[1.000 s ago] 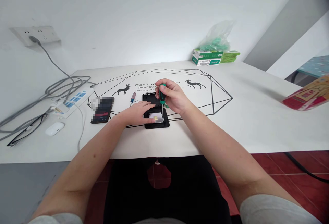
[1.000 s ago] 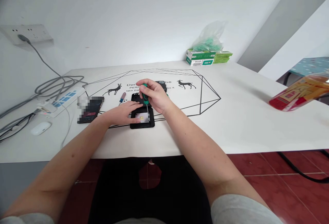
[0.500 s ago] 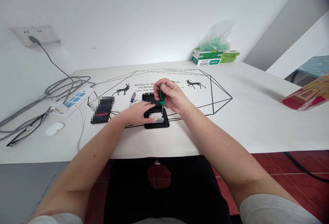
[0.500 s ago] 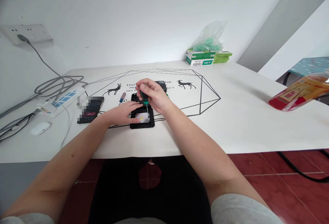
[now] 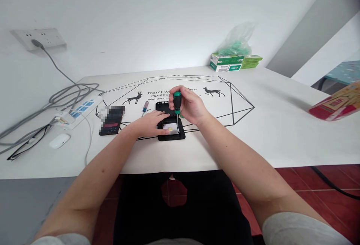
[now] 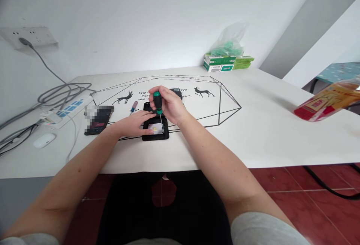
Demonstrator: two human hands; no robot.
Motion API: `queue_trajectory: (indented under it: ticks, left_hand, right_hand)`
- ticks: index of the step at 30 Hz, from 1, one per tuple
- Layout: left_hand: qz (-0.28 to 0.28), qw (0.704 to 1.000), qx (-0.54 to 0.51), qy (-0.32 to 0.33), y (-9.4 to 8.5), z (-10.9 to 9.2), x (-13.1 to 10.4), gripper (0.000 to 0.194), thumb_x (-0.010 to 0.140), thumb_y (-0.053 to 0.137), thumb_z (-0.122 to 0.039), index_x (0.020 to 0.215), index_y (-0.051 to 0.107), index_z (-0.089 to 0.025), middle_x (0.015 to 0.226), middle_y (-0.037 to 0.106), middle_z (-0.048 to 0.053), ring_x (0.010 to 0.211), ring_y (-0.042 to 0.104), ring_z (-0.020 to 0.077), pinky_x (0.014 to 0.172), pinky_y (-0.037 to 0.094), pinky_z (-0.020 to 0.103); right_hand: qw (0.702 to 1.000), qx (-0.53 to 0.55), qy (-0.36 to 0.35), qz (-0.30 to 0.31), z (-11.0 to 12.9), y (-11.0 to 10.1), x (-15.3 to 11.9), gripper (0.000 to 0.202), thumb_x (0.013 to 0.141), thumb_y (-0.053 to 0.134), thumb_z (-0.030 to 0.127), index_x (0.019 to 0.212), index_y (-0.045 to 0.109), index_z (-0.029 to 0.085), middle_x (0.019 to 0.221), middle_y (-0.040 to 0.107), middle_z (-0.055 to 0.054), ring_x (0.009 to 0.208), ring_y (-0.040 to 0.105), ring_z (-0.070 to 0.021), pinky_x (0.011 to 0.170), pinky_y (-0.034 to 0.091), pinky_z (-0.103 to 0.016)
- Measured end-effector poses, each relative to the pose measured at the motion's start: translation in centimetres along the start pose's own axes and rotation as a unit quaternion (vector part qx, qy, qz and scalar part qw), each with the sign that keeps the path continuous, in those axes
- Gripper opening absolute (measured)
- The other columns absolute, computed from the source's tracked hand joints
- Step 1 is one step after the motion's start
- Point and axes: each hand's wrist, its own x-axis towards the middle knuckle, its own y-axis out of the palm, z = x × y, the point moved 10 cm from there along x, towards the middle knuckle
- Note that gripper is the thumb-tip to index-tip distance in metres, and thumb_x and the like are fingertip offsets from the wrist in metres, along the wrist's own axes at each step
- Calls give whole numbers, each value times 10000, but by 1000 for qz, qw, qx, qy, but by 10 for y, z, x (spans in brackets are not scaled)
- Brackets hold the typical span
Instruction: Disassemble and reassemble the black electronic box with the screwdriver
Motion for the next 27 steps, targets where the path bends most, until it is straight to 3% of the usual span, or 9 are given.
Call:
queue_trajectory:
  ticks: [4, 8, 14, 19, 23, 27]
  left_hand:
    - [5, 1000, 7, -1, 0, -1, 0, 863, 1031, 571, -787, 1703, 491, -252, 1747, 497, 154, 1619, 437, 400, 1289, 405, 519]
    - [13, 1000, 4, -15, 1, 0, -1, 902, 1029, 554, -803, 1716, 473, -224, 1774, 452, 183, 1642, 406, 406, 1307, 381, 540]
    - [20, 1000, 1, -24, 2, 2, -1, 939, 1023, 550, -808, 1732, 452, -200, 1784, 433, 195, 1657, 389, 402, 1328, 359, 542]
    - [0, 1000, -4, -5, 0, 1, 0, 889, 1022, 574, -803, 1700, 499, -233, 1762, 477, 172, 1626, 434, 414, 1303, 392, 551]
    - [5, 1000, 8, -2, 0, -2, -1, 874, 1029, 550, -808, 1698, 499, -250, 1738, 510, 151, 1619, 436, 403, 1279, 416, 520]
    - [18, 1000, 13, -17, -1, -3, -1, 896, 1031, 536, -799, 1708, 481, -215, 1762, 473, 172, 1634, 416, 402, 1299, 393, 512]
  right_hand:
    - [999, -33, -22, 1, 3, 0, -1, 475, 758, 980, 606, 958, 743, 247, 810, 689, 30, 682, 614, -127, 635, 539, -281]
    - [999, -47, -24, -1, 2, -3, 0, 470, 789, 945, 647, 974, 765, 254, 750, 683, 27, 680, 610, -141, 641, 537, -292]
    - [999, -19, -25, -13, 3, -4, 1, 471, 815, 911, 630, 1047, 787, 240, 865, 707, 4, 748, 636, -145, 659, 574, -292]
    - [1000, -23, -6, -14, 0, -4, 1, 500, 839, 872, 696, 999, 753, 238, 857, 716, 2, 731, 639, -144, 667, 580, -298]
    - [999, -43, -16, -3, 1, -3, -1, 511, 723, 1007, 595, 988, 736, 251, 811, 686, 35, 697, 609, -130, 643, 529, -282]
    - [999, -43, -11, 1, 0, -4, -1, 471, 752, 993, 563, 1017, 756, 255, 749, 659, 46, 681, 599, -131, 655, 507, -283]
